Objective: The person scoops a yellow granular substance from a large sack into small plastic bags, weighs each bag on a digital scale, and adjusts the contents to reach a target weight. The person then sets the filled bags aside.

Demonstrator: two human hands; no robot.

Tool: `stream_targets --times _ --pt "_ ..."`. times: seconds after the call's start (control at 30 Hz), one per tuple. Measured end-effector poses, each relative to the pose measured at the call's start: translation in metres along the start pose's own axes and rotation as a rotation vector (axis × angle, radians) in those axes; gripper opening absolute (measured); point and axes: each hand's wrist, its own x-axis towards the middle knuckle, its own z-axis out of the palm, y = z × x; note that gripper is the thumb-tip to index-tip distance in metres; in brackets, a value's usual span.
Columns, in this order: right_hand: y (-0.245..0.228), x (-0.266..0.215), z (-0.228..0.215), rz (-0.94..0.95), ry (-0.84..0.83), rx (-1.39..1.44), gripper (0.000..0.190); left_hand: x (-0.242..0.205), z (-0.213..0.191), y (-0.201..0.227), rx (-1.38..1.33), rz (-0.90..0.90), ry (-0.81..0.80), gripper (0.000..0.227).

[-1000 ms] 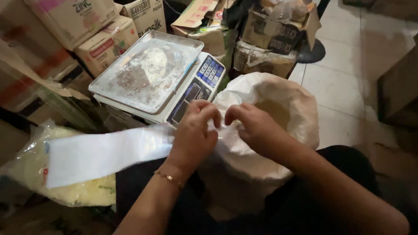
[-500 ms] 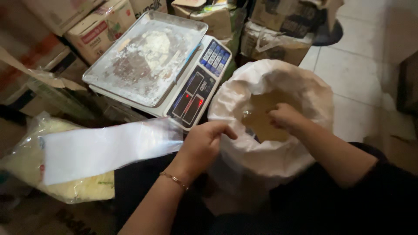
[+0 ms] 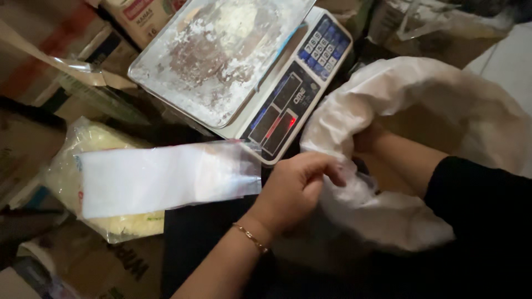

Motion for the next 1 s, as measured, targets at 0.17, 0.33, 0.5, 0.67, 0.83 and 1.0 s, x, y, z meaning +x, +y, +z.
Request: stream_targets --times 0.17,0.33,0.5,0.67,0.83,1.0 --pt "0.006 0.013 0.01 0.005 -0.039 -0.046 0.043 0.01 0.011 -0.014 -0.097 -0.037 -0.057 0.024" --pt "0.015 0.009 0.017 -0.029 -0.058 -0.016 0.043 0.012 0.019 -0.016 -0.125 -0.036 -0.048 0.028" --pt "0.027 -0.004 0.004 -0.056 -0.085 0.072 0.042 0.01 0.014 -0.014 -0.119 -0.031 -0.051 0.03" --pt "0.072 -0.035 -0.037 -0.049 -0.112 0.183 0.042 0.009 0.005 -0.014 -0.124 -0.003 -0.043 0.037" --pt "0.096 -0.068 -0.064 -0.037 -0.152 0.297 0.041 0.008 0.007 -0.012 -0.161 -0.034 -0.015 0.035" --pt "0.093 -0.079 -0.074 -0.057 -0.203 0.377 0.041 0.004 0.001 -0.006 -0.103 -0.002 0.005 0.036"
